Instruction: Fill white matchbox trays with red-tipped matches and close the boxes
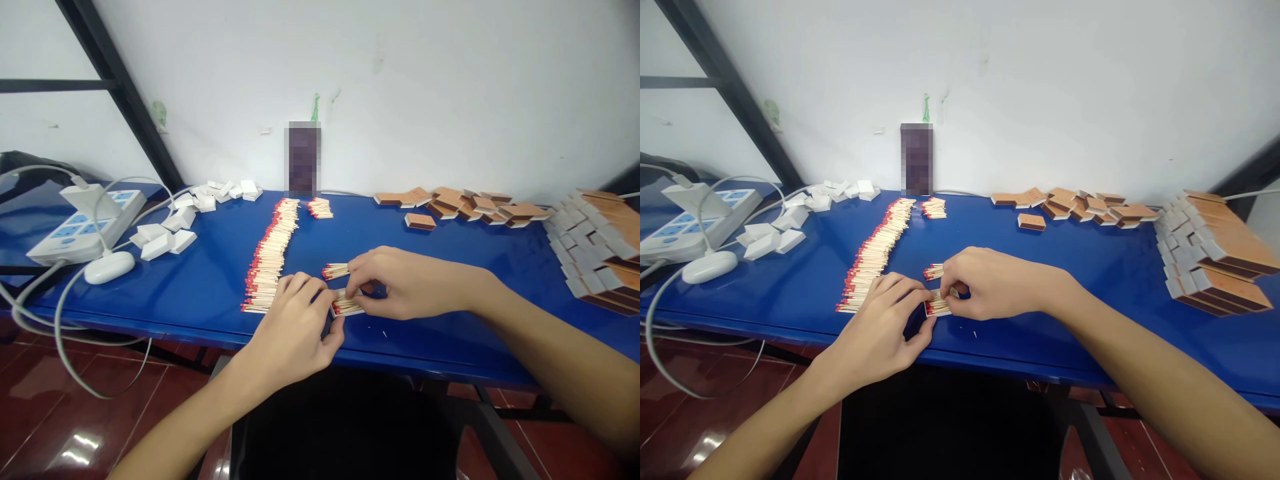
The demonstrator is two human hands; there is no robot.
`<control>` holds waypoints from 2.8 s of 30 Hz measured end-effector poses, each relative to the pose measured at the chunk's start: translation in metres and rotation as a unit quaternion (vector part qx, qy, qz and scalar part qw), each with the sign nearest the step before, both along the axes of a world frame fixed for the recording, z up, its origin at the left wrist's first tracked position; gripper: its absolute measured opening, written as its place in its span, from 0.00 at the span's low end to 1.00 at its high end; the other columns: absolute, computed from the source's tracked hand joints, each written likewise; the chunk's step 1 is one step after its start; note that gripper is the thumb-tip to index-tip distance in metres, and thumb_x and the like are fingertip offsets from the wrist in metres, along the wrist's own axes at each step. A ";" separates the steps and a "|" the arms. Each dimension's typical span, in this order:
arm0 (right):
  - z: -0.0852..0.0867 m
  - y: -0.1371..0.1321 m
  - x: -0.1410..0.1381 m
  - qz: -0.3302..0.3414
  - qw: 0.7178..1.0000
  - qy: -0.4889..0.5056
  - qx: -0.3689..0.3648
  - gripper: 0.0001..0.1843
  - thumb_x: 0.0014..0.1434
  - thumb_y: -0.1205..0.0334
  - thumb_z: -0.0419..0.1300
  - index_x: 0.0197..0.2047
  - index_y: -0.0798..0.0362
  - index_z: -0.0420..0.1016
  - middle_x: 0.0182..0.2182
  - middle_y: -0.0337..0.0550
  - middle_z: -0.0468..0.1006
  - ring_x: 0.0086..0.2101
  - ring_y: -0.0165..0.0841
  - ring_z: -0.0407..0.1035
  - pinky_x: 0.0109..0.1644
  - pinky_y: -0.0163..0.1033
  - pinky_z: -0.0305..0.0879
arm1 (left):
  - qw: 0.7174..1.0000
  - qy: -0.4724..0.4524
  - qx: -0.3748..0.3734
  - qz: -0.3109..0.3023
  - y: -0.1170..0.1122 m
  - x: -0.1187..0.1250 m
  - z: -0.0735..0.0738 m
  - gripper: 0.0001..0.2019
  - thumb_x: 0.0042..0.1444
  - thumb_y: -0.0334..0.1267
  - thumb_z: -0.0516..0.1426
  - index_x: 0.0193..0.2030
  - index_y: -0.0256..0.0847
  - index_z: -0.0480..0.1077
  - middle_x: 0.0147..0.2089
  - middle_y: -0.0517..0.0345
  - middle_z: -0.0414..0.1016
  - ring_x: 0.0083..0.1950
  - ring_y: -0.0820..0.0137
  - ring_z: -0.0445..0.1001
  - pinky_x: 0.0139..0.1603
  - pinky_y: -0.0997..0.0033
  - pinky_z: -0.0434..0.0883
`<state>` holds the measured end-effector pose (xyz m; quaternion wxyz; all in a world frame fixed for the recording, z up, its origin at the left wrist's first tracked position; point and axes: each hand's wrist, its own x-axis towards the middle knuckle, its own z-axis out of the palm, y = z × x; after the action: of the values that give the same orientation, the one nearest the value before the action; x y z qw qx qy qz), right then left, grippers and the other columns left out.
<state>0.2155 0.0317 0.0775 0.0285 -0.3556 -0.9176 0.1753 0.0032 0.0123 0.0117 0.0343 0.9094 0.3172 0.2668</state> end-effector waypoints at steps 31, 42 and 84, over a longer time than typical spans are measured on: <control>-0.027 0.029 0.004 -0.107 0.991 0.057 0.048 0.16 0.67 0.53 0.55 0.44 0.53 0.81 0.40 0.48 0.77 0.41 0.37 0.70 0.47 0.43 0.64 | 0.999 0.028 0.003 0.027 -0.001 -0.001 0.000 0.08 0.62 0.34 0.54 0.45 0.38 0.72 0.45 0.51 0.71 0.49 0.56 0.66 0.52 0.51 0.62; -0.027 0.029 0.009 -0.110 0.990 0.065 0.058 0.14 0.67 0.56 0.54 0.42 0.54 0.79 0.39 0.48 0.78 0.38 0.36 0.70 0.42 0.40 0.62 | 0.999 0.027 -0.001 0.029 -0.002 0.000 0.003 0.08 0.62 0.33 0.54 0.48 0.40 0.67 0.45 0.53 0.72 0.49 0.55 0.66 0.51 0.52 0.62; -0.003 0.002 -0.002 -0.042 0.998 0.039 -0.001 0.08 0.62 0.63 0.59 0.35 0.52 0.80 0.28 0.39 0.75 0.27 0.28 0.65 0.32 0.35 0.57 | 0.999 0.037 -0.011 0.030 -0.003 -0.002 0.003 0.08 0.65 0.34 0.54 0.50 0.41 0.65 0.45 0.54 0.75 0.48 0.57 0.68 0.48 0.53 0.61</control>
<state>0.2131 0.0340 0.0742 0.0714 -0.3870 -0.8998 0.1882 0.0014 0.0089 0.0146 0.0249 0.9084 0.3481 0.2302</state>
